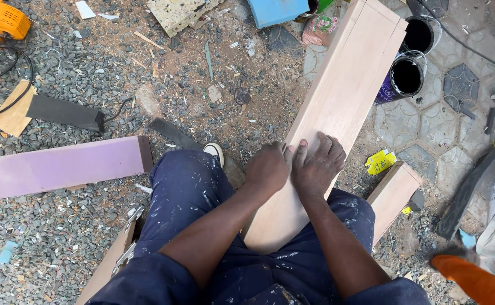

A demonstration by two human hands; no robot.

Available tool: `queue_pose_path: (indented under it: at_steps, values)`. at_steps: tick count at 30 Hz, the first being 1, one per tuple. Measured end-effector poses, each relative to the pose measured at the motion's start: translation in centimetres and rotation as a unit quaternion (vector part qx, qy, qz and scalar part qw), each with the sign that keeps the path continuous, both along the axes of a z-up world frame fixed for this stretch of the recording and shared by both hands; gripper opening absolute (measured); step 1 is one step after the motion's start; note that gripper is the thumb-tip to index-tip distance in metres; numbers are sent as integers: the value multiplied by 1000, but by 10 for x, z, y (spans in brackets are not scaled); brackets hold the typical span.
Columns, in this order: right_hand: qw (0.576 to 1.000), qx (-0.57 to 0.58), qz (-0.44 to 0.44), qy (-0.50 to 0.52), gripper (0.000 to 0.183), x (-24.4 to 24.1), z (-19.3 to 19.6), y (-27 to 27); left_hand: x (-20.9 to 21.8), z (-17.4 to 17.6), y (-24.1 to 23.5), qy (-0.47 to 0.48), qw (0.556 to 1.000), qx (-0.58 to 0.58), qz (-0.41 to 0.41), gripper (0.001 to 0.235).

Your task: The person sits on the ground and sands a long wooden plank resting on their lap using a sanding block. They move the block back and forth along the length of the wood, occasionally adjusting their grip and the plank's position to smooth the surface.

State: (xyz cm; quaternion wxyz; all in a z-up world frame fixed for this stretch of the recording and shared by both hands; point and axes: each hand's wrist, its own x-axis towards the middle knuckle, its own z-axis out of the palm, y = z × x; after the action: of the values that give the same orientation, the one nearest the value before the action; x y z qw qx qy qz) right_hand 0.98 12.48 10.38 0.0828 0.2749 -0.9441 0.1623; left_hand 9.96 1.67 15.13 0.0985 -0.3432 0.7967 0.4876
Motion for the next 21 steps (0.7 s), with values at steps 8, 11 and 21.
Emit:
queue_pose_path:
  at_steps: [8,11,21]
  values:
    - [1000,-20,4,8,35,-3,-6,1,0,-18,10,0,999,-53,-5,48]
    - [1000,-18,4,12,36,-2,-5,1,11,7,13,23,998,-62,-14,48]
    - [1000,-13,-1,-1,37,3,4,0,13,14,15,36,990,-130,-47,47]
